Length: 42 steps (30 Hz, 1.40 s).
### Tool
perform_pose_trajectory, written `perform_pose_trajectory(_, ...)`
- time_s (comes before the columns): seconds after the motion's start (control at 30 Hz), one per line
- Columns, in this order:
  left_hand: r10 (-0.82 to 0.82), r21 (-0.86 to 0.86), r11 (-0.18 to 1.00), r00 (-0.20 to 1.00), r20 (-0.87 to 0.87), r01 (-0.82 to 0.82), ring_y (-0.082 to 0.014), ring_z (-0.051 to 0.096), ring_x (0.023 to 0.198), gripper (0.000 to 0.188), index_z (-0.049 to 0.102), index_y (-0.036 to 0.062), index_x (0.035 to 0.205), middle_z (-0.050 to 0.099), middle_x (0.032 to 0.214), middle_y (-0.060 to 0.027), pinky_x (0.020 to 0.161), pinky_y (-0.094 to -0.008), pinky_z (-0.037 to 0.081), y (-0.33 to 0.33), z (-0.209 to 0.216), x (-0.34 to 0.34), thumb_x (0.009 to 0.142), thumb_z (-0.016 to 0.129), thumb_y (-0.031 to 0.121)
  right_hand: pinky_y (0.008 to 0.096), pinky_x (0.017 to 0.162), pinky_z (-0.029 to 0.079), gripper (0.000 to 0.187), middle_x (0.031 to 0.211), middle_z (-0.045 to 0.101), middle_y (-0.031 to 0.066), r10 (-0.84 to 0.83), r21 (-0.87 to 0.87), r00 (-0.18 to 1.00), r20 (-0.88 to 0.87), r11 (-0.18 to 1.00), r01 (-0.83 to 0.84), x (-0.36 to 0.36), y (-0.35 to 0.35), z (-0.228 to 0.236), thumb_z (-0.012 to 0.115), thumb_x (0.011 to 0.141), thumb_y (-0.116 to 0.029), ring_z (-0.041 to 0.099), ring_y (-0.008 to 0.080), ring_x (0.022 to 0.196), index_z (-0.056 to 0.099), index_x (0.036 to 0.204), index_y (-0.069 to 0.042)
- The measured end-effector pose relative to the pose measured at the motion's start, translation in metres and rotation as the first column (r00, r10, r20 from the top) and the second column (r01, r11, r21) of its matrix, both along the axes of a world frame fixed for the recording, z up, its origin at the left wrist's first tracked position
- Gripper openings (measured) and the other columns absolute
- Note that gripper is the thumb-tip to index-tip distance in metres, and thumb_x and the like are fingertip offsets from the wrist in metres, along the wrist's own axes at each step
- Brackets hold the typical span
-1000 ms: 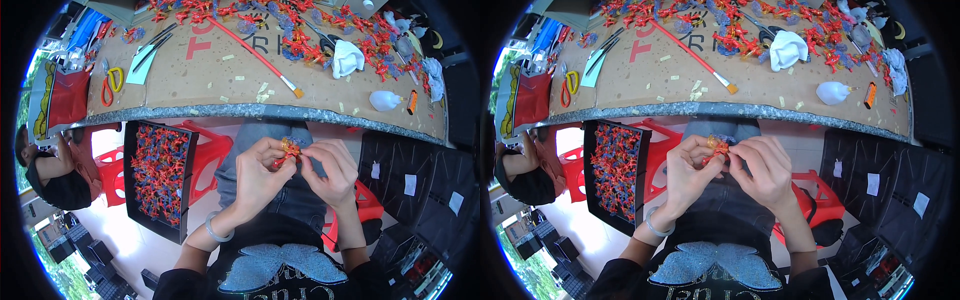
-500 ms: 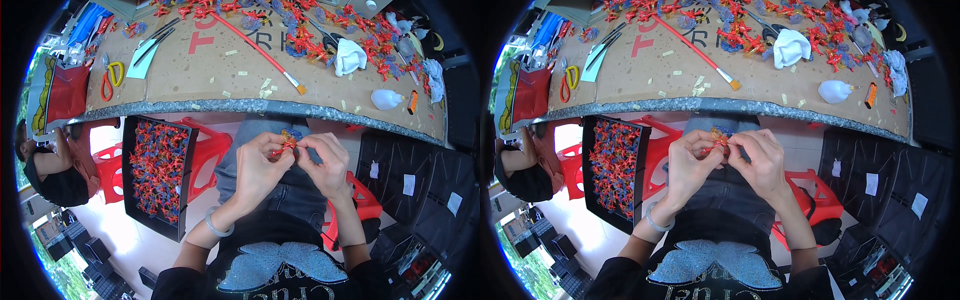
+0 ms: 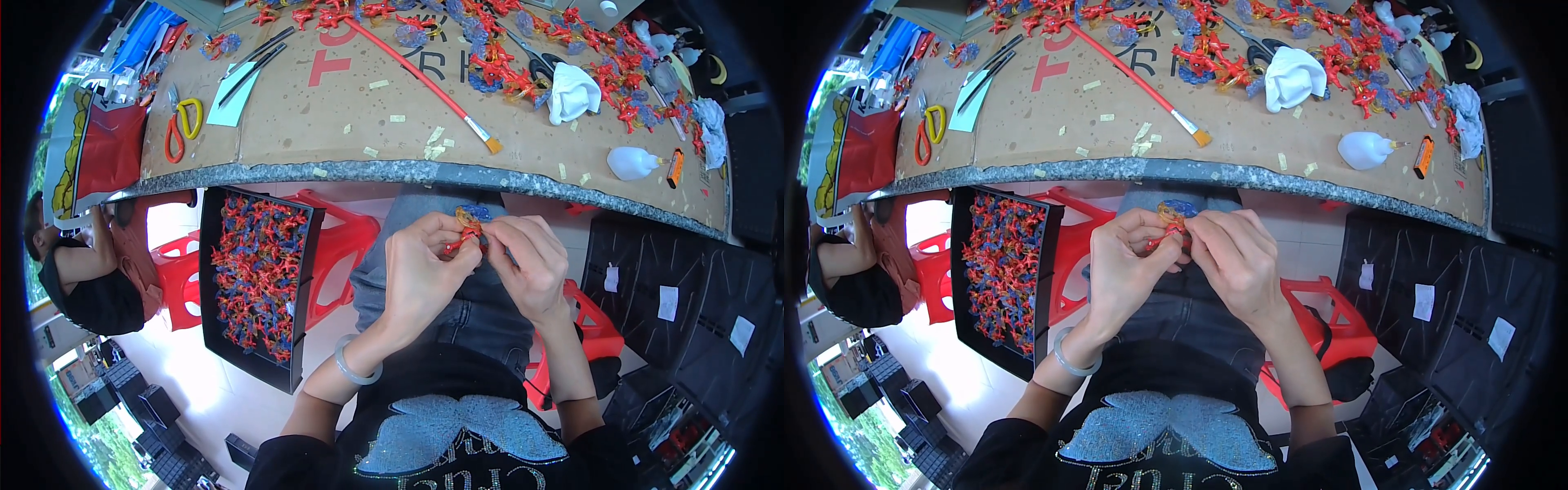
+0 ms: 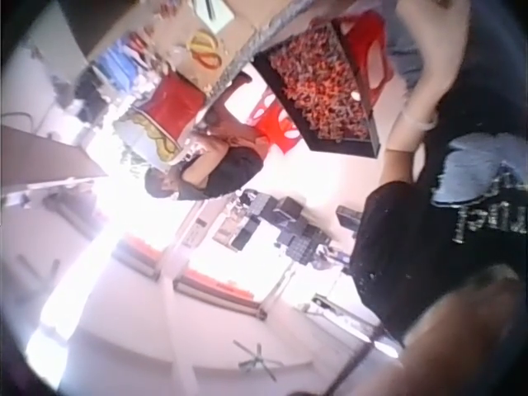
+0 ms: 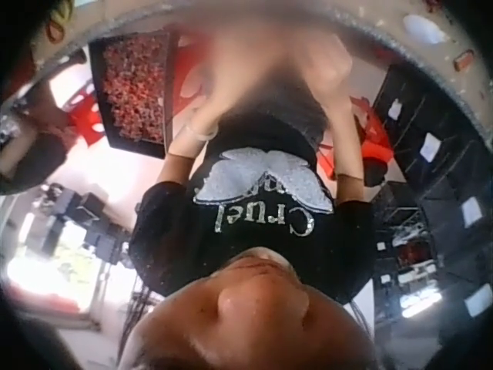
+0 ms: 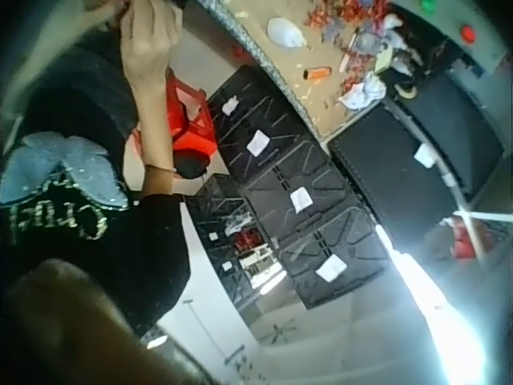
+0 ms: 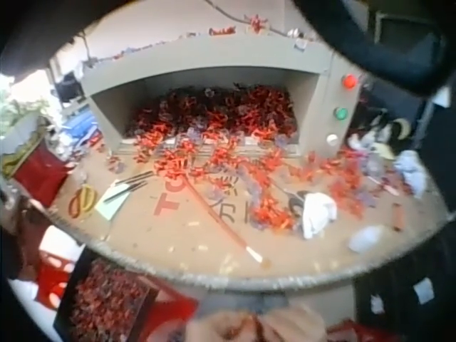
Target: The person assembles toy figurines by attaching components together by hand, applying adhesive using a squeeze bottle and a brush, and trimming pieces with a hand tool.
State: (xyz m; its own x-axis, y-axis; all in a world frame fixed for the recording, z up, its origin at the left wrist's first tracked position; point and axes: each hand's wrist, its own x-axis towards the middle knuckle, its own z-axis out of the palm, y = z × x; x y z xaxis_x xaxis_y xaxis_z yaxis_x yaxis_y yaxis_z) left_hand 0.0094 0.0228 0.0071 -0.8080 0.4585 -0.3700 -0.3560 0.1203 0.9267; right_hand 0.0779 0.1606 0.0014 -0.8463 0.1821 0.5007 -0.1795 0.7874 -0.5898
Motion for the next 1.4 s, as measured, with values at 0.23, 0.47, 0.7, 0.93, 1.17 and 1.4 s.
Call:
perform_pose_trajectory(0.23,-0.031,0.071,0.997,0.994,0.102,0.023,-0.0134,0.067,0.067,0.012,0.061,-0.0101,0.091,0.068,0.079,-0.0133,0.056,-0.0217,0.055,-0.002,0.006,-0.009,0.082,0.063,-0.002,0.0337,0.063,0.053,0.027,0.085,0.065,0.0148,0.033,-0.017,0.998,-0.05,0.999,-0.034,-0.002,0.0,-0.007,0.07,0.064,0.011,0.064,0.0295,0.073,0.065,0.09,0.005)
perform_pose_trajectory(0.47,-0.037,0.063,0.998,0.993,0.116,0.03,-0.0151,0.068,0.065,0.012,0.061,-0.0104,0.091,0.068,0.079,-0.0141,0.055,-0.0219,0.055,-0.004,0.004,-0.013,0.083,0.063,-0.002,0.0318,0.064,0.054,0.025,0.083,0.066,0.0144,0.086,-0.048,0.992,-0.088,0.995,-0.091,-0.007,0.003,-0.005,0.069,0.064,0.013,0.067,0.0275,0.073,0.065,0.087,0.005)
perform_pose_trajectory(0.7,-0.087,0.098,0.993,0.983,0.162,0.072,-0.016,0.068,0.064,0.013,0.061,-0.0109,0.092,0.068,0.078,-0.0151,0.054,-0.0221,0.055,-0.007,0.004,-0.018,0.082,0.063,-0.002,0.032,0.063,0.054,0.023,0.083,0.065,0.0147,0.105,-0.162,0.993,-0.052,0.98,-0.112,-0.008,0.007,-0.009,0.07,0.066,0.01,0.065,0.0271,0.071,0.065,0.088,0.004)
perform_pose_trajectory(0.93,-0.09,0.093,0.993,0.984,0.153,0.076,-0.0163,0.068,0.062,0.014,0.061,-0.0107,0.092,0.068,0.077,-0.0147,0.053,-0.0224,0.055,-0.006,0.006,-0.02,0.083,0.064,-0.001,0.0301,0.064,0.054,0.021,0.084,0.066,0.0149,0.13,-0.195,0.991,-0.027,0.972,-0.133,-0.01,0.011,-0.008,0.068,0.068,0.011,0.067,0.0249,0.074,0.066,0.088,0.004)
perform_pose_trajectory(1.17,-0.079,0.114,0.992,0.985,0.156,0.062,-0.0164,0.067,0.062,0.013,0.061,-0.0103,0.091,0.068,0.076,-0.0143,0.053,-0.0226,0.055,-0.004,0.012,-0.021,0.083,0.064,-0.001,0.0291,0.066,0.054,0.02,0.085,0.068,0.0145,0.095,-0.294,0.995,-0.021,0.951,-0.097,-0.011,0.009,-0.005,0.065,0.07,0.012,0.068,0.0231,0.076,0.066,0.088,0.003)
perform_pose_trajectory(1.4,-0.075,0.124,0.991,0.983,0.167,0.055,-0.0165,0.067,0.062,0.012,0.061,-0.0103,0.09,0.068,0.076,-0.0147,0.053,-0.0228,0.055,-0.003,0.013,-0.022,0.083,0.064,-0.002,0.0297,0.067,0.054,0.021,0.085,0.068,0.0148,0.114,-0.293,0.993,0.004,0.95,-0.108,-0.011,0.011,-0.004,0.064,0.07,0.012,0.068,0.0238,0.076,0.066,0.088,0.003)
